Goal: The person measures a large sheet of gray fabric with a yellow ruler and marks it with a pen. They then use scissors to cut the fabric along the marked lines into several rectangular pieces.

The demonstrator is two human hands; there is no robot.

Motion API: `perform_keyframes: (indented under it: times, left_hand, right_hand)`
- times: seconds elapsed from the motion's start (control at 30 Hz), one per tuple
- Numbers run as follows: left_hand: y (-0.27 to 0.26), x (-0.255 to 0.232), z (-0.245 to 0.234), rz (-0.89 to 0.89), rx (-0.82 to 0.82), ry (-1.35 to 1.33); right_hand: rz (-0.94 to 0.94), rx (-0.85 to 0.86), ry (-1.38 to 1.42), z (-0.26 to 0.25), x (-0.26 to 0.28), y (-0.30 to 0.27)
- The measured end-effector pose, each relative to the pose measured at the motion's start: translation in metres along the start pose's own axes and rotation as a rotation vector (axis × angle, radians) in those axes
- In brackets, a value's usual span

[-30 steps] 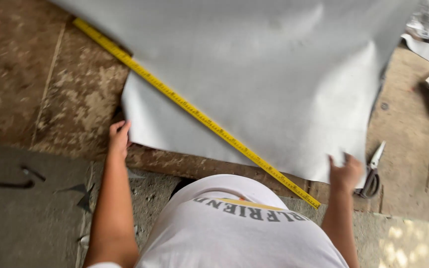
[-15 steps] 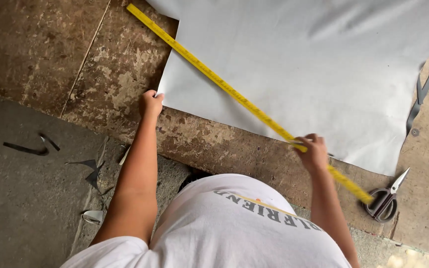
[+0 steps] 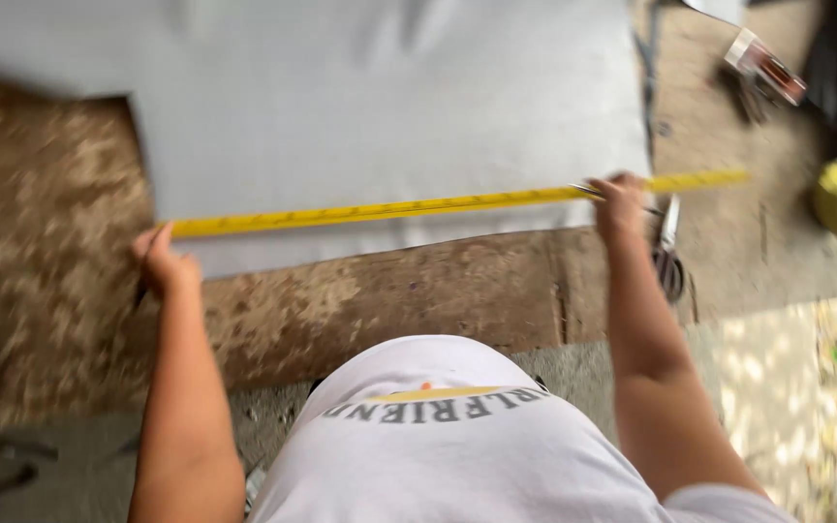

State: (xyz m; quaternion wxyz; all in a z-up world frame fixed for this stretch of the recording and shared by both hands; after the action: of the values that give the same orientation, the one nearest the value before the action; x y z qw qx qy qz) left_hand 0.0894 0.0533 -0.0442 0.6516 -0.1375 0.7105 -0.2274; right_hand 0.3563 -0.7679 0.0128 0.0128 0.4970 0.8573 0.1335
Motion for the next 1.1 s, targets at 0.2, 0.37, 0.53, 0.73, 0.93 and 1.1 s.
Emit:
perform_keyframes:
  times: [0.2, 0.37, 0.53, 0.73, 0.93, 1.1]
  left_hand:
    - [-0.026, -0.039, 0.002, 0.653, -0.037, 0.982]
    - [-0.034, -0.047, 0.011, 0.605, 0.067, 1.051]
    - [-0.036, -0.054, 0.017, 0.518, 0.119, 1.073]
    - [-0.035, -0.051, 0.022, 0.408, -0.013, 0.978]
    - [-0.029, -0.049, 0.010, 0.212, -0.104, 0.715]
    - [-0.028, -0.048, 0.006, 0.282, 0.013, 0.724]
  right_hand:
    - [-0.107, 0.312, 0.109, -0.024, 0.106, 0.057]
    - [-0.192, 0.262, 0.287, -0.008, 0.095, 0.058]
    - [-0.182, 0.166, 0.370, -0.002, 0.083, 0.066]
    - [-0.030, 0.143, 0.186, 0.001, 0.104, 0.064]
    - [0.033, 0.094, 0.216, 0.002, 0.102, 0.057]
    - [0.068, 0.067, 0.232, 0.000, 0.102, 0.052]
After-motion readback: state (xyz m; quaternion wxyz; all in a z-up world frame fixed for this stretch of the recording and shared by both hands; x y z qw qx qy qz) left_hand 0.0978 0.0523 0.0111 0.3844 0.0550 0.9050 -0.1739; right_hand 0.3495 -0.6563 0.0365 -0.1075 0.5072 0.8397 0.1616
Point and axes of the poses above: each hand's wrist, its own y-axis towards the middle knuckle, its own z-axis out of the palm, x = y × z, the point moved 5 cm from there along y, towards the middle knuckle, and after that the axes turned 15 degrees about -z, right-handed, at the moved point
